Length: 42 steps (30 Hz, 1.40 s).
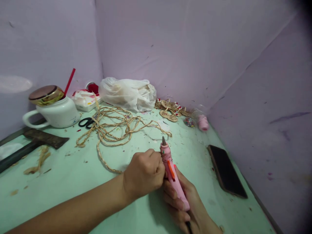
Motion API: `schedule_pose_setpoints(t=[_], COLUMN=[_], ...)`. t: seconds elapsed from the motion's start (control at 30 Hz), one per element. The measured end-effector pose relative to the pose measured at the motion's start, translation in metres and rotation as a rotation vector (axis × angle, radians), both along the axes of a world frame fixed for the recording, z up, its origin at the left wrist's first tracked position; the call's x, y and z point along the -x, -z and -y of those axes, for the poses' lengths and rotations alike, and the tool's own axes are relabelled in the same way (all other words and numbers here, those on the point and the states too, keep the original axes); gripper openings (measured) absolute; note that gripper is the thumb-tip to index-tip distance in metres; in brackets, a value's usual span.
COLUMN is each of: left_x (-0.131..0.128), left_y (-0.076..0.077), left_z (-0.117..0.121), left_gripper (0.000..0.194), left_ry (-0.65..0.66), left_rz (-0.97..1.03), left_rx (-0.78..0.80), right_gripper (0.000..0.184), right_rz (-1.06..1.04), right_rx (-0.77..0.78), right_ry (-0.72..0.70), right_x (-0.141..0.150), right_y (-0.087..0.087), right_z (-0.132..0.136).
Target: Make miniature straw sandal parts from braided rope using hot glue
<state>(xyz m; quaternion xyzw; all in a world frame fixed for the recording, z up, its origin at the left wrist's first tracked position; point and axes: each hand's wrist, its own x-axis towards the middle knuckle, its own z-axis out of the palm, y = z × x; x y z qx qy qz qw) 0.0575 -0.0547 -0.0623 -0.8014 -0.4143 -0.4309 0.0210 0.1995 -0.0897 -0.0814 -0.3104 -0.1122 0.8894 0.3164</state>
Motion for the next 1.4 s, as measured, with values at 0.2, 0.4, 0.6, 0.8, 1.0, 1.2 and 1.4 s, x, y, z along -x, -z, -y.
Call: schedule_pose_setpoints(t=[0.2,0.4,0.6,0.8,1.0,1.2,1.4], left_x=[0.001,0.002,-0.002,-0.009,0.002,0.011,0.009], left_y=[-0.006,-0.012,-0.015,-0.017,-0.009,-0.017,-0.025], left_z=[-0.005,-0.003,-0.003,0.000,-0.018,-0.020,-0.011], left_gripper=[0.027,0.023,0.024,0.019,0.011,0.016,0.019], left_ry=[0.114,0.124,0.086,0.060,-0.063,0.068,0.273], left_rz=[0.198,0.217,0.366,0.623,0.665,0.692,0.654], left_rx=[0.260,0.358,0.630,0.759,0.602,0.717,0.797], right_gripper=[0.025,0.028,0.028,0.037,0.024,0.055,0.032], right_rz=[-0.317,-0.352,-0.115,-0.047,-0.368,-0.784,-0.717], right_rx=[-0.062,-0.034,-0.022,-0.117,-0.160,-0.063,-0.122], right_ry=[0.075,0.015,0.104,0.105,0.090,0.107,0.010], right_x=[-0.004,-0.007,0.000,0.007,-0.006,-0.018,-0.012], right_y=[-0.004,-0.007,-0.007,0.004,-0.005,0.011,0.042], right_z=[-0.005,-0.008,-0.003,0.001,0.000,0.002,0.004])
